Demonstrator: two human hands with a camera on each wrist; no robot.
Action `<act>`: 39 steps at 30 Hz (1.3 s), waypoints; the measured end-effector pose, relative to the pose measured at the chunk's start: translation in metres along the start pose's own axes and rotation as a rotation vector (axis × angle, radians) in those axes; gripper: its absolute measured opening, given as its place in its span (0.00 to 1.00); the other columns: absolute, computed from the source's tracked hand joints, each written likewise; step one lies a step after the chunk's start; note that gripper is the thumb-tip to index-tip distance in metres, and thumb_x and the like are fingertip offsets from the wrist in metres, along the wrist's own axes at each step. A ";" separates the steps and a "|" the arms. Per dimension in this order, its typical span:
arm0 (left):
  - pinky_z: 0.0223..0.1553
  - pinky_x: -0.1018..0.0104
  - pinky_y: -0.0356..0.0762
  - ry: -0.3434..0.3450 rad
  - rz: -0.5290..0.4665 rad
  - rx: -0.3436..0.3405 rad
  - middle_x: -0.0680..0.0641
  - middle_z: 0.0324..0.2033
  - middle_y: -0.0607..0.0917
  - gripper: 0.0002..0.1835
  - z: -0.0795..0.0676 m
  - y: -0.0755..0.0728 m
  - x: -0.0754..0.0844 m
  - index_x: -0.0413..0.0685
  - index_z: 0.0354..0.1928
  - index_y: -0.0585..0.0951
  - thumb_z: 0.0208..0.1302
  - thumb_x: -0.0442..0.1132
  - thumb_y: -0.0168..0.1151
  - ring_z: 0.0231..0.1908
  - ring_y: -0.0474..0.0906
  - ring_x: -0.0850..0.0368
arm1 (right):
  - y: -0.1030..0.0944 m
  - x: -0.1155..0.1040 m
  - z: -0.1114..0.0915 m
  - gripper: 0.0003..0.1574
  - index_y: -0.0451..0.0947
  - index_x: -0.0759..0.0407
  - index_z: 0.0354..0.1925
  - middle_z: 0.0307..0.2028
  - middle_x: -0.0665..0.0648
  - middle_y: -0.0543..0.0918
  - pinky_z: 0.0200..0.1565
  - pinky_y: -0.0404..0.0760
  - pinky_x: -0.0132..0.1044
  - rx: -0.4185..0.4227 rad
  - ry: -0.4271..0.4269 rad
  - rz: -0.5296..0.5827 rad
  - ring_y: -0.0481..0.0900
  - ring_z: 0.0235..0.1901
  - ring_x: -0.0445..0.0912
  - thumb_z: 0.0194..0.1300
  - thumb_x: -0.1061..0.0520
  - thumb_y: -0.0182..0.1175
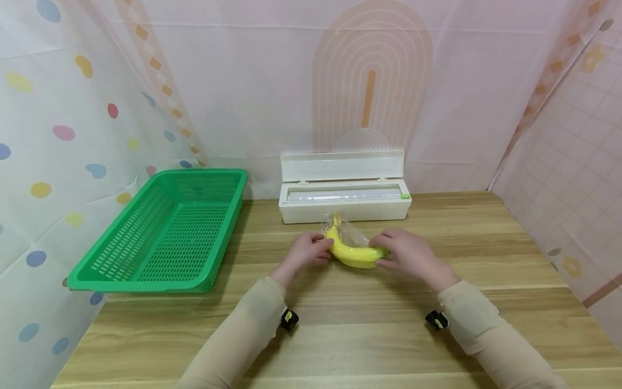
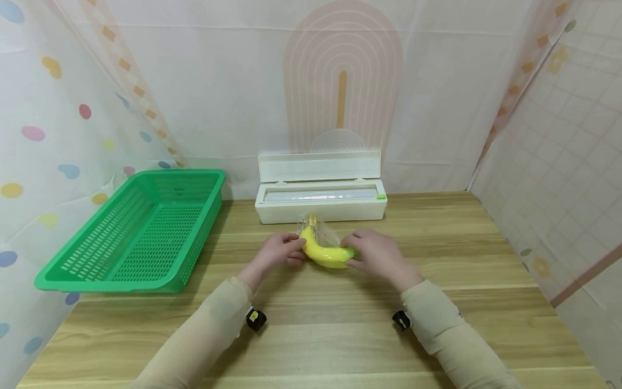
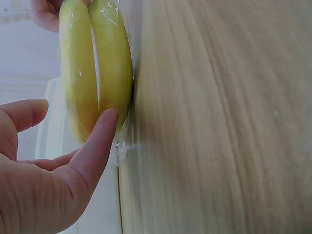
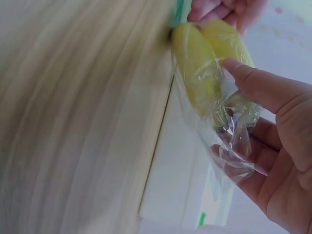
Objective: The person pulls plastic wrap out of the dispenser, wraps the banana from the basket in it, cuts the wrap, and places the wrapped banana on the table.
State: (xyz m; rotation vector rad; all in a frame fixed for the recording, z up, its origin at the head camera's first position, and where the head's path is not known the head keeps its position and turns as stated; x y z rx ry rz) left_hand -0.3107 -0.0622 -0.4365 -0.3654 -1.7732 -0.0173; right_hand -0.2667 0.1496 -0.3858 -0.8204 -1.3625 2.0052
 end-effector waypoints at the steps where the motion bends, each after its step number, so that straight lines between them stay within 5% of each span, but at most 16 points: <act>1: 0.41 0.58 0.85 -0.009 -0.015 0.004 0.30 0.48 0.81 0.29 0.001 -0.001 0.000 0.22 0.63 0.67 0.69 0.37 0.62 0.39 0.85 0.44 | -0.001 -0.003 0.000 0.26 0.83 0.54 0.49 0.42 0.54 0.83 0.37 0.83 0.43 0.007 -0.015 -0.019 0.81 0.41 0.49 0.51 0.52 0.77; 14: 0.35 0.64 0.85 -0.050 0.032 0.110 0.37 0.42 0.82 0.24 0.014 -0.007 0.000 0.28 0.51 0.78 0.59 0.38 0.73 0.32 0.84 0.53 | -0.001 -0.037 0.003 0.23 0.81 0.54 0.42 0.37 0.52 0.80 0.31 0.80 0.40 0.137 -0.194 -0.118 0.78 0.38 0.49 0.48 0.57 0.79; 24: 0.35 0.63 0.86 -0.028 -0.033 0.154 0.39 0.38 0.82 0.20 0.017 -0.008 -0.001 0.28 0.49 0.78 0.56 0.29 0.72 0.32 0.82 0.53 | 0.000 -0.047 0.003 0.25 0.81 0.53 0.43 0.37 0.50 0.79 0.32 0.79 0.38 0.120 -0.215 -0.112 0.77 0.35 0.46 0.46 0.53 0.80; 28: 0.36 0.63 0.86 -0.020 -0.030 0.165 0.38 0.40 0.81 0.20 0.018 -0.010 -0.002 0.29 0.49 0.78 0.55 0.27 0.72 0.35 0.81 0.52 | 0.000 -0.047 0.002 0.26 0.82 0.52 0.46 0.38 0.50 0.80 0.33 0.79 0.38 0.072 -0.202 -0.036 0.77 0.35 0.44 0.50 0.47 0.78; 33: 0.37 0.66 0.83 0.040 0.085 0.216 0.40 0.41 0.82 0.20 0.017 -0.014 0.001 0.33 0.49 0.80 0.53 0.30 0.74 0.40 0.79 0.51 | -0.002 -0.038 0.002 0.28 0.81 0.56 0.51 0.45 0.51 0.82 0.44 0.82 0.41 0.018 -0.128 0.158 0.80 0.43 0.45 0.57 0.44 0.73; 39: 0.43 0.64 0.82 0.153 0.097 0.235 0.40 0.42 0.84 0.22 0.015 -0.016 0.005 0.33 0.50 0.81 0.51 0.28 0.74 0.45 0.80 0.47 | -0.002 -0.016 0.009 0.26 0.78 0.66 0.53 0.45 0.59 0.83 0.49 0.81 0.45 0.106 -0.011 0.385 0.81 0.44 0.50 0.59 0.56 0.71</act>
Point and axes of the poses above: each hand's wrist, its own z-axis towards the middle knuckle, its own y-axis out of the palm, x = y × z, the point moved 6 cm from there along z, towards the middle knuckle
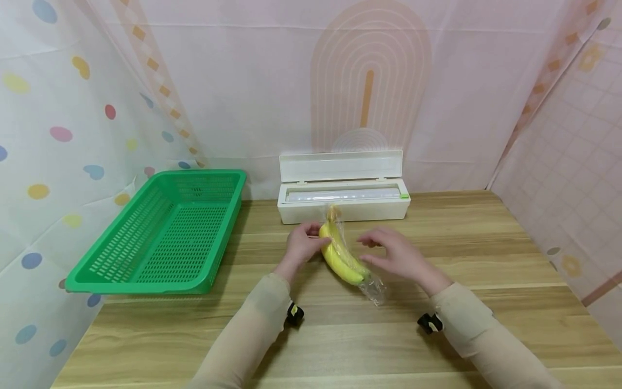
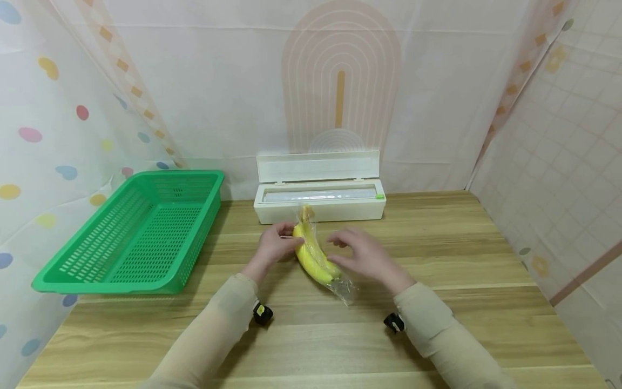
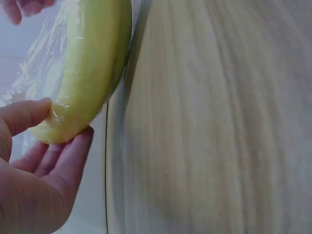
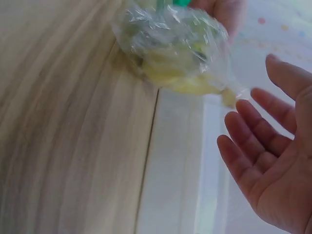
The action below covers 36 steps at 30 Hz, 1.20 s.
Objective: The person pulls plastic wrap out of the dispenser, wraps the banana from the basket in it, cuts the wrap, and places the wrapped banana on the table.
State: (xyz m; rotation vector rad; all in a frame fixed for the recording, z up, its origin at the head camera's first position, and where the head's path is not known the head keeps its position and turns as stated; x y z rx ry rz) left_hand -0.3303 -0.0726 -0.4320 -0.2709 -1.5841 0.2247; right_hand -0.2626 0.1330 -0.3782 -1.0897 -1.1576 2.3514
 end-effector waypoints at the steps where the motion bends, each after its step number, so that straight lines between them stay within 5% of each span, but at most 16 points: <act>1: 0.44 0.64 0.82 0.018 -0.011 0.000 0.40 0.43 0.84 0.22 -0.001 0.000 0.001 0.33 0.50 0.80 0.51 0.28 0.73 0.45 0.81 0.47 | 0.000 0.004 0.002 0.26 0.78 0.67 0.54 0.46 0.61 0.83 0.49 0.81 0.46 0.020 0.018 0.028 0.81 0.45 0.52 0.59 0.57 0.71; 10: 0.44 0.62 0.84 0.203 -0.007 0.006 0.38 0.45 0.85 0.19 -0.007 0.004 0.017 0.35 0.49 0.82 0.54 0.27 0.73 0.44 0.84 0.44 | 0.013 0.030 0.024 0.38 0.68 0.72 0.64 0.58 0.69 0.77 0.58 0.77 0.52 0.008 0.262 0.266 0.77 0.56 0.61 0.63 0.55 0.69; 15: 0.46 0.61 0.83 0.269 0.002 -0.002 0.37 0.46 0.85 0.20 -0.009 0.007 0.021 0.35 0.50 0.82 0.54 0.26 0.72 0.45 0.83 0.43 | 0.020 0.035 0.035 0.43 0.65 0.69 0.68 0.59 0.67 0.77 0.59 0.75 0.51 -0.017 0.331 0.293 0.76 0.58 0.59 0.63 0.52 0.69; 29: 0.50 0.64 0.81 0.347 -0.094 -0.054 0.33 0.47 0.84 0.20 -0.015 0.013 0.028 0.31 0.50 0.80 0.54 0.20 0.68 0.50 0.82 0.41 | 0.028 0.036 0.044 0.26 0.76 0.65 0.54 0.47 0.60 0.83 0.54 0.80 0.46 -0.011 0.325 0.345 0.80 0.50 0.55 0.61 0.57 0.71; 36: 0.51 0.62 0.81 0.409 -0.136 -0.064 0.31 0.47 0.83 0.20 -0.017 0.014 0.029 0.29 0.50 0.80 0.53 0.18 0.67 0.50 0.81 0.39 | 0.028 0.034 0.045 0.27 0.76 0.64 0.54 0.49 0.61 0.83 0.54 0.79 0.49 0.020 0.303 0.357 0.80 0.51 0.57 0.59 0.58 0.72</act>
Point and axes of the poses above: each hand's wrist, its own z-axis towards the middle knuckle, its own y-axis out of the palm, x = y × z, the point moved 6 cm from there along z, towards the middle knuckle
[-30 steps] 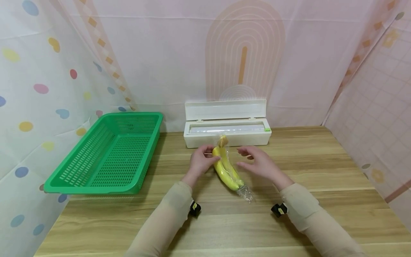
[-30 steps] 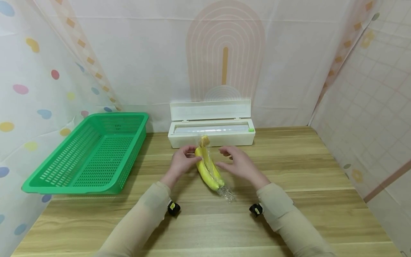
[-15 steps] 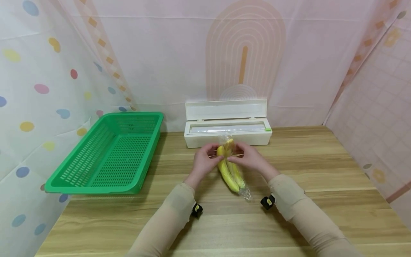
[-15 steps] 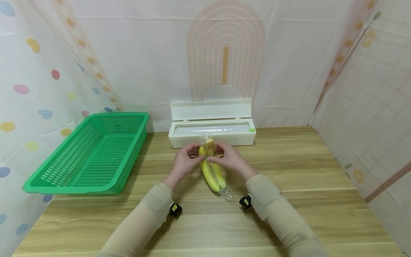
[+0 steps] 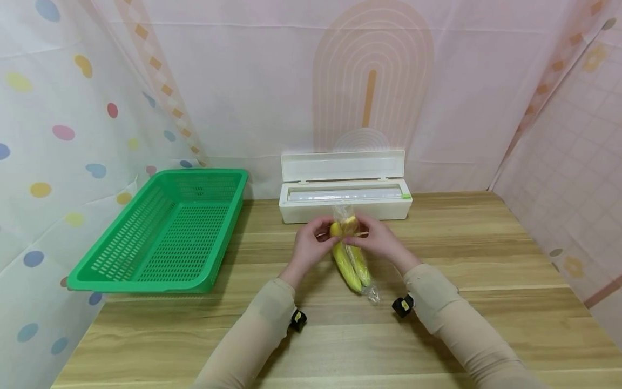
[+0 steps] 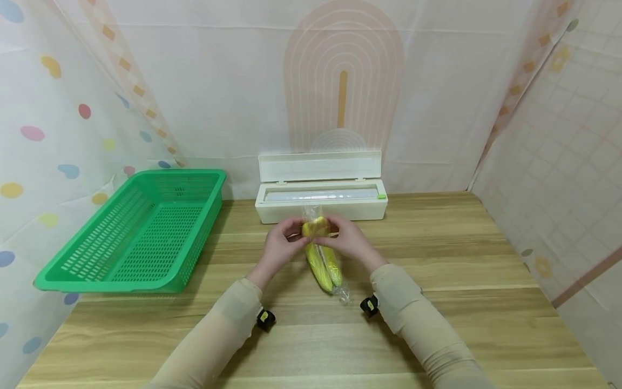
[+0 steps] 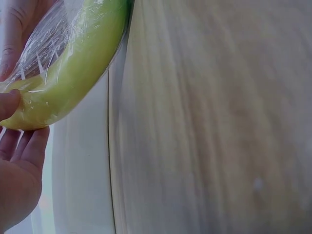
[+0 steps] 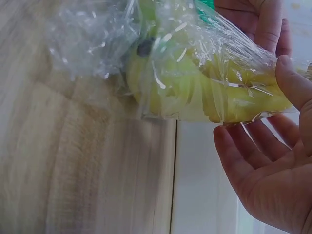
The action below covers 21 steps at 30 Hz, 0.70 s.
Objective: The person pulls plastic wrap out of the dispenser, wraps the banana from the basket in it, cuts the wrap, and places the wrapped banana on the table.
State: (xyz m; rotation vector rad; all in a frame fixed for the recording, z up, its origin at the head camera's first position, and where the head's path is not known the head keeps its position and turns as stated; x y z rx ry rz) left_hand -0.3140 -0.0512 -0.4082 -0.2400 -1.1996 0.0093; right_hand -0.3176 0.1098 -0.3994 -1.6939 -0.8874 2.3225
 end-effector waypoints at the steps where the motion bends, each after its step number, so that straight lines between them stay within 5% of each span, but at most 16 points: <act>1: 0.51 0.62 0.81 0.008 -0.004 0.000 0.31 0.46 0.83 0.19 0.000 0.000 0.000 0.29 0.50 0.80 0.53 0.18 0.67 0.50 0.81 0.38 | 0.000 0.000 0.000 0.27 0.76 0.64 0.55 0.49 0.61 0.83 0.54 0.80 0.49 0.003 -0.004 0.001 0.80 0.51 0.57 0.59 0.58 0.72; 21: 0.53 0.60 0.80 0.100 -0.066 -0.039 0.33 0.46 0.83 0.21 -0.005 0.002 0.003 0.28 0.52 0.78 0.53 0.19 0.66 0.49 0.81 0.42 | 0.003 0.000 -0.001 0.28 0.76 0.65 0.56 0.49 0.62 0.82 0.51 0.81 0.48 0.114 -0.002 -0.005 0.80 0.49 0.56 0.58 0.61 0.72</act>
Point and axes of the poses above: each hand's wrist, its own z-axis towards the middle knuckle, its own y-axis out of the palm, x = y × z, the point moved 6 cm from there along z, towards the middle knuckle
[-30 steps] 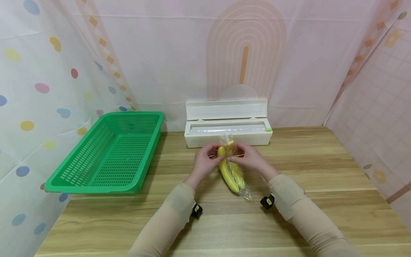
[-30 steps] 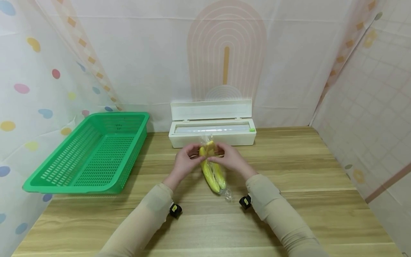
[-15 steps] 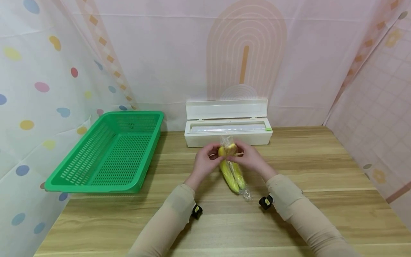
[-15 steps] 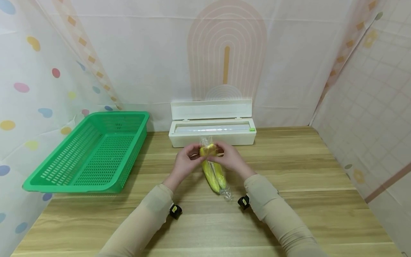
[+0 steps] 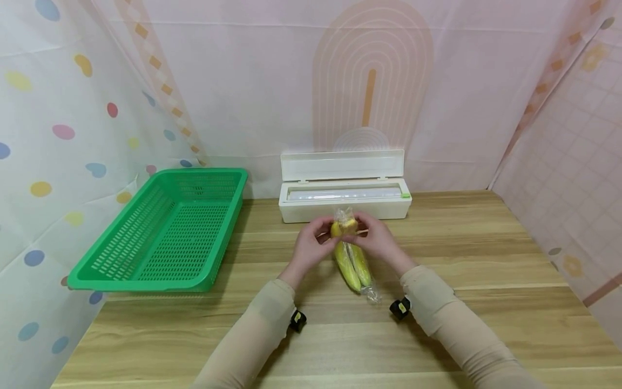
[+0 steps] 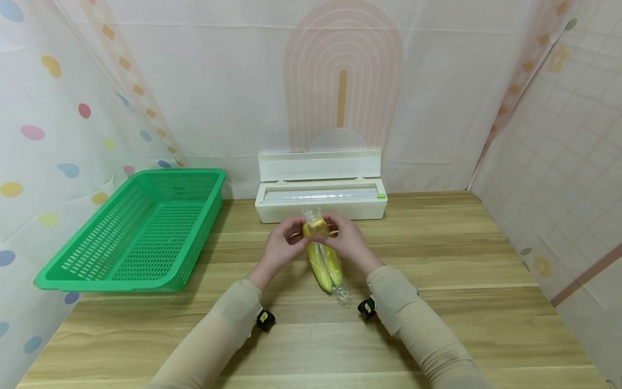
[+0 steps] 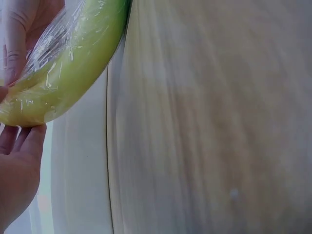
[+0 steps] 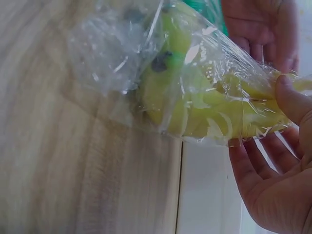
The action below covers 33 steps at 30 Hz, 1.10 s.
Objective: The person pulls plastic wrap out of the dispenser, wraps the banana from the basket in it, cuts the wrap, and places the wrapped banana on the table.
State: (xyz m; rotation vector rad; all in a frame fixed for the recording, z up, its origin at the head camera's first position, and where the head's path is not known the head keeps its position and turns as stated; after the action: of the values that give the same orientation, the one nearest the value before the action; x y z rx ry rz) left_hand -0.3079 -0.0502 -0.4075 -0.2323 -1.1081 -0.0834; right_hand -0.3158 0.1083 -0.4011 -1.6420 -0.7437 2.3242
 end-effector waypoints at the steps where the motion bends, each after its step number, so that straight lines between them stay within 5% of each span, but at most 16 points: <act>1: 0.54 0.59 0.79 -0.007 -0.004 -0.002 0.33 0.46 0.82 0.22 0.000 0.001 0.000 0.28 0.52 0.77 0.52 0.20 0.67 0.49 0.81 0.42 | 0.000 -0.001 0.000 0.28 0.76 0.65 0.56 0.49 0.62 0.82 0.50 0.81 0.47 0.006 -0.003 -0.005 0.81 0.48 0.56 0.58 0.61 0.72; 8: 0.51 0.57 0.81 -0.067 0.080 0.087 0.39 0.44 0.84 0.24 -0.002 0.005 0.005 0.35 0.49 0.81 0.49 0.34 0.79 0.46 0.81 0.45 | 0.000 -0.006 -0.003 0.26 0.75 0.66 0.54 0.49 0.64 0.82 0.52 0.81 0.48 0.020 -0.056 -0.001 0.81 0.49 0.59 0.58 0.66 0.71; 15: 0.47 0.64 0.82 -0.014 0.135 0.173 0.40 0.42 0.84 0.18 -0.004 0.006 0.010 0.34 0.45 0.82 0.50 0.29 0.76 0.43 0.82 0.46 | 0.001 -0.008 -0.005 0.26 0.76 0.66 0.53 0.46 0.62 0.83 0.50 0.82 0.48 0.045 -0.071 0.025 0.81 0.47 0.57 0.57 0.62 0.73; 27: 0.47 0.59 0.83 0.058 0.138 0.184 0.39 0.41 0.84 0.14 -0.005 0.006 0.017 0.34 0.42 0.84 0.51 0.24 0.73 0.43 0.82 0.44 | -0.003 -0.013 -0.006 0.28 0.76 0.66 0.53 0.48 0.62 0.83 0.50 0.81 0.48 0.048 -0.169 -0.022 0.81 0.47 0.55 0.55 0.64 0.74; 30: 0.48 0.61 0.83 0.072 0.148 0.173 0.39 0.41 0.84 0.14 -0.005 0.007 0.019 0.35 0.42 0.84 0.51 0.25 0.73 0.43 0.82 0.45 | -0.009 -0.016 -0.008 0.33 0.75 0.64 0.55 0.50 0.60 0.83 0.53 0.80 0.50 0.027 -0.222 -0.058 0.80 0.49 0.54 0.52 0.63 0.76; 33: 0.48 0.63 0.82 0.085 0.150 0.168 0.39 0.41 0.84 0.14 -0.005 0.006 0.021 0.34 0.42 0.84 0.51 0.24 0.72 0.42 0.82 0.46 | -0.022 -0.027 -0.015 0.38 0.75 0.64 0.57 0.50 0.60 0.82 0.53 0.79 0.50 0.069 -0.385 -0.129 0.79 0.49 0.53 0.48 0.62 0.78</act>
State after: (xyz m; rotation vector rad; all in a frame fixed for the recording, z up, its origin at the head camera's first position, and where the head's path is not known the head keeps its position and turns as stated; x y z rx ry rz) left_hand -0.2933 -0.0439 -0.3914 -0.1596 -1.0043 0.1324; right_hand -0.2952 0.1196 -0.3714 -1.0931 -0.8018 2.5664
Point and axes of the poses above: each hand's wrist, its own z-axis towards the middle knuckle, its own y-axis out of the palm, x = y × z, the point moved 6 cm from there along z, towards the middle knuckle
